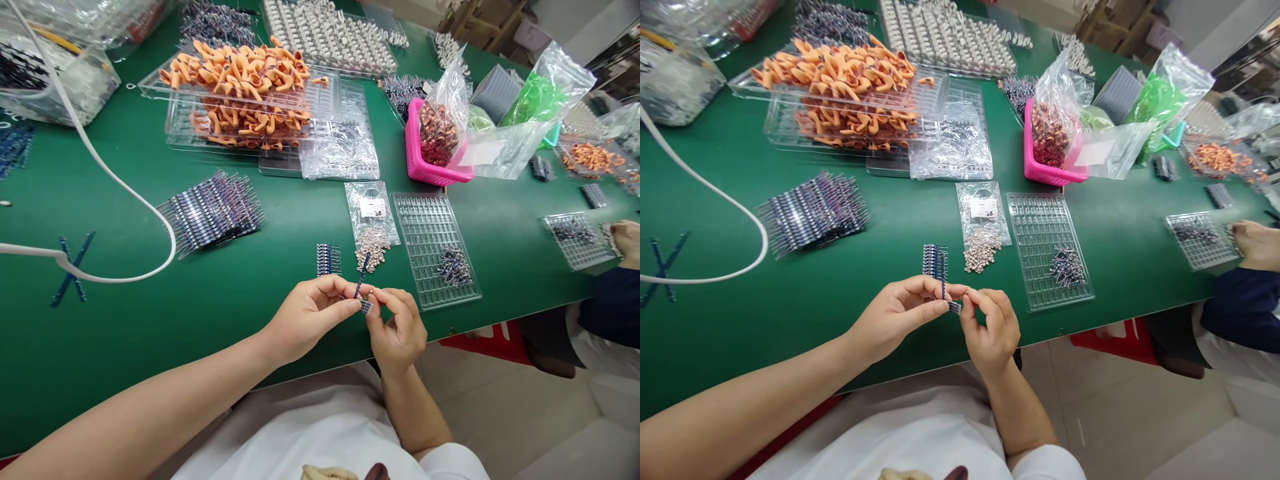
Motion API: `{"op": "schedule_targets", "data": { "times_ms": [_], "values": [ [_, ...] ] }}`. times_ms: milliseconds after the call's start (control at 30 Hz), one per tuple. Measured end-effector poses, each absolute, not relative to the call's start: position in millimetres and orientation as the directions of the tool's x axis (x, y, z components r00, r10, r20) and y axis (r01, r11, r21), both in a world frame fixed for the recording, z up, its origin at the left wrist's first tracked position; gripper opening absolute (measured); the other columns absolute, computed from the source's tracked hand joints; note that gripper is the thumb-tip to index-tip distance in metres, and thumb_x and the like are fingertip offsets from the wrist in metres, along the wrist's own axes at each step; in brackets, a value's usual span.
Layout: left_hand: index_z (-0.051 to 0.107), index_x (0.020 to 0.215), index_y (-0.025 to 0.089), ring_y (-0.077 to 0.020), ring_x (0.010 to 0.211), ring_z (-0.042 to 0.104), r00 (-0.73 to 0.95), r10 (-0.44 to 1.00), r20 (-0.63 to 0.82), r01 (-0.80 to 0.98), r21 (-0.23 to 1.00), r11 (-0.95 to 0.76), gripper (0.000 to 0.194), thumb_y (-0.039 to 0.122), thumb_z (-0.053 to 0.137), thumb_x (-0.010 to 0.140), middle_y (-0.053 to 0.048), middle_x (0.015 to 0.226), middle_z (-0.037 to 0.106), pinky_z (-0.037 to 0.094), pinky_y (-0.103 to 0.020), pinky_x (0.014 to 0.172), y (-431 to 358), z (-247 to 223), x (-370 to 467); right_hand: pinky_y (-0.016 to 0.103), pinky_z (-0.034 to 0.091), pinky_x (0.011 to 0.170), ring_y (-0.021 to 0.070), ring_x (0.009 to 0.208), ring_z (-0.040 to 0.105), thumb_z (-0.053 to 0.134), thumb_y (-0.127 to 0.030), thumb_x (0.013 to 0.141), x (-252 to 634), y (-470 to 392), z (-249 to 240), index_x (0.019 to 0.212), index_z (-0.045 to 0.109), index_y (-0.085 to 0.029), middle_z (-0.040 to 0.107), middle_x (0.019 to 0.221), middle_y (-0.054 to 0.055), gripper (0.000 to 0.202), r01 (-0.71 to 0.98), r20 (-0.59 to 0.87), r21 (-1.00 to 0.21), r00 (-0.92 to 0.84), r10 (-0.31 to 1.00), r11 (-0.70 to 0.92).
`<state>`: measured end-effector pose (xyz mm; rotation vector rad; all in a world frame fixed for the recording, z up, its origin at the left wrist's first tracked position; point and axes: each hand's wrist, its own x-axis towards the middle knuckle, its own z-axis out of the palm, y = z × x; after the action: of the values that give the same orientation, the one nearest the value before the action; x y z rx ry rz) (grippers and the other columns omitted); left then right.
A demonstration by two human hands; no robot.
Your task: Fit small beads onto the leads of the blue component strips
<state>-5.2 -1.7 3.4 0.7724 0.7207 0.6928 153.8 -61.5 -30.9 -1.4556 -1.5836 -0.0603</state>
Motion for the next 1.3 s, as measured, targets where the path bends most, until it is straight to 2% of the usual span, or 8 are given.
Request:
{"op": "schedule_targets", "data": {
  "times_ms": [133, 200, 333, 433, 567, 1000, 1300],
  "values": [
    [0.065, 0.078, 0.016, -0.0207, 0.092, 0.070, 0.558, 0.766, -0.319, -0.246, 0.818, 0.520, 0.030, 0.038, 0.085, 0.076, -0.006, 0.091, 0.076, 0.053, -0.036, 0.092, -1.2, 4.5, -5.6, 0.033, 0.059, 0.065, 0.0190, 0.078, 0.070, 0.067, -0.008, 0.088, 154.3, -61.5, -32.3, 0.109, 0.066, -0.027, 0.073, 0.088, 0.004, 0.028, 0.768, 0.627, -0.573, 0.186, 0.757, 0.286],
    [0.065, 0.078, 0.016, -0.0207, 0.092, 0.070, 0.560, 0.761, -0.327, -0.241, 0.815, 0.527, 0.030, 0.038, 0.085, 0.075, -0.007, 0.092, 0.076, 0.053, -0.036, 0.092, -1.1, 4.5, -5.5, 0.032, 0.058, 0.065, 0.0179, 0.078, 0.069, 0.067, -0.008, 0.087, 155.9, -62.4, -33.9, 0.106, 0.067, -0.027, 0.072, 0.088, 0.004, 0.026, 0.709, 0.582, -0.647, 0.223, 0.782, 0.280],
    [0.065, 0.079, 0.016, -0.0209, 0.096, 0.070, 0.527, 0.776, -0.346, -0.240, 0.816, 0.526, 0.027, 0.035, 0.083, 0.077, -0.008, 0.096, 0.077, 0.054, -0.035, 0.094, -0.6, 2.6, -4.2, 0.028, 0.053, 0.060, 0.0153, 0.073, 0.065, 0.067, -0.013, 0.088, 160.8, -65.2, -36.5, 0.094, 0.070, -0.024, 0.068, 0.085, 0.002, 0.013, 0.427, 0.343, -0.882, 0.298, 0.890, 0.197],
    [0.066, 0.080, 0.016, -0.0177, 0.087, 0.068, 0.485, 0.803, -0.347, -0.198, 0.851, 0.487, 0.022, 0.032, 0.081, 0.078, -0.005, 0.088, 0.075, 0.054, -0.031, 0.087, -0.7, 0.4, -2.7, 0.027, 0.050, 0.055, 0.0142, 0.068, 0.061, 0.068, -0.018, 0.088, 163.3, -66.0, -37.1, 0.087, 0.070, -0.023, 0.065, 0.082, 0.002, 0.005, 0.257, 0.225, -0.955, 0.314, 0.923, 0.146],
    [0.069, 0.081, 0.016, -0.0151, 0.079, 0.065, 0.462, 0.818, -0.343, -0.139, 0.883, 0.449, 0.017, 0.028, 0.080, 0.077, -0.002, 0.080, 0.071, 0.053, -0.027, 0.077, -1.4, -1.3, -1.9, 0.027, 0.048, 0.055, 0.0141, 0.066, 0.059, 0.069, -0.020, 0.087, 162.6, -64.5, -36.8, 0.084, 0.070, -0.022, 0.064, 0.079, 0.002, 0.004, 0.197, 0.192, -0.971, 0.326, 0.926, 0.133],
    [0.070, 0.082, 0.017, -0.0173, 0.079, 0.067, 0.457, 0.833, -0.313, -0.100, 0.912, 0.397, 0.019, 0.033, 0.079, 0.078, -0.003, 0.082, 0.073, 0.054, -0.029, 0.078, -1.1, -4.5, -2.4, 0.027, 0.048, 0.057, 0.0148, 0.068, 0.059, 0.069, -0.021, 0.088, 160.8, -62.7, -37.5, 0.084, 0.069, -0.022, 0.063, 0.078, 0.002, 0.003, 0.186, 0.213, -0.970, 0.328, 0.920, 0.159],
    [0.070, 0.081, 0.017, -0.0161, 0.078, 0.065, 0.457, 0.825, -0.333, -0.087, 0.906, 0.414, 0.016, 0.030, 0.078, 0.077, -0.003, 0.080, 0.071, 0.052, -0.028, 0.077, -0.7, -3.8, -2.4, 0.027, 0.048, 0.057, 0.0145, 0.068, 0.059, 0.070, -0.021, 0.088, 161.2, -62.4, -37.8, 0.085, 0.070, -0.023, 0.063, 0.079, 0.001, 0.003, 0.168, 0.204, -0.973, 0.329, 0.922, 0.155]
  ]
}}
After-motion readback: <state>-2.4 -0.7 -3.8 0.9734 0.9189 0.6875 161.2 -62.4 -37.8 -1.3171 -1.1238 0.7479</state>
